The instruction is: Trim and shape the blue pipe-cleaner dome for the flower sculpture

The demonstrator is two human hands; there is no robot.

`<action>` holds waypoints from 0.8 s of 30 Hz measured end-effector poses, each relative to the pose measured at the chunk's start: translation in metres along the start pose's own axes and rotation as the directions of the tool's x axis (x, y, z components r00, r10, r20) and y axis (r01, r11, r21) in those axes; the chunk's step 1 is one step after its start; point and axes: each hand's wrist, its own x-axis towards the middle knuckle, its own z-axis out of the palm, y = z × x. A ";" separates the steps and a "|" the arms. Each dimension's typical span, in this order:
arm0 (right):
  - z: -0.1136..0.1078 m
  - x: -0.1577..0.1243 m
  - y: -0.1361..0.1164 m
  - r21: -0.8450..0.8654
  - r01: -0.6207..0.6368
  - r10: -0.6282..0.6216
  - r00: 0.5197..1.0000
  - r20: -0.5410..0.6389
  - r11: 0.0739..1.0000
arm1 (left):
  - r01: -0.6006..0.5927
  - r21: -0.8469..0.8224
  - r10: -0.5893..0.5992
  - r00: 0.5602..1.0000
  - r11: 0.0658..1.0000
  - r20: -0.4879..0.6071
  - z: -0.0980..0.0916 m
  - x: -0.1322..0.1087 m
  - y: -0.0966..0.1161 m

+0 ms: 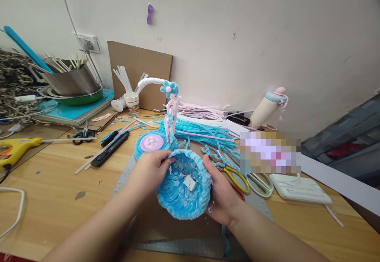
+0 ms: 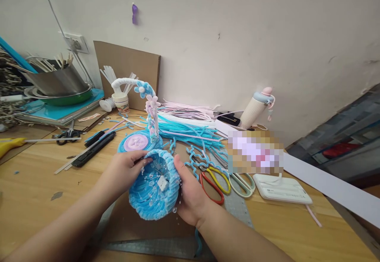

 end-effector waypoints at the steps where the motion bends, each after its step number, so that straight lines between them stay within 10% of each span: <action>1: 0.000 0.001 -0.001 0.020 0.013 -0.013 1.000 0.014 1.000 | 0.014 -0.023 -0.015 1.000 1.000 -0.014 0.000 0.000 0.001; 10: -0.009 0.010 -0.003 0.091 0.154 -0.155 0.988 0.013 0.984 | 0.083 -0.255 -0.078 0.997 0.964 0.029 -0.002 0.003 0.005; 17: -0.014 0.011 0.006 -0.176 0.222 -0.224 0.975 0.010 0.959 | 0.117 -0.773 -0.239 0.970 0.623 -0.046 0.008 0.005 0.001; 20: -0.007 0.005 0.013 -0.254 0.245 -0.224 0.968 0.112 0.935 | 0.068 -0.688 -0.222 0.965 0.723 -0.139 0.016 0.003 0.003; 24: -0.005 0.004 0.018 -0.236 0.327 -0.344 0.938 -0.033 0.915 | 0.076 -0.510 -0.174 0.974 0.857 -0.148 0.021 -0.002 0.005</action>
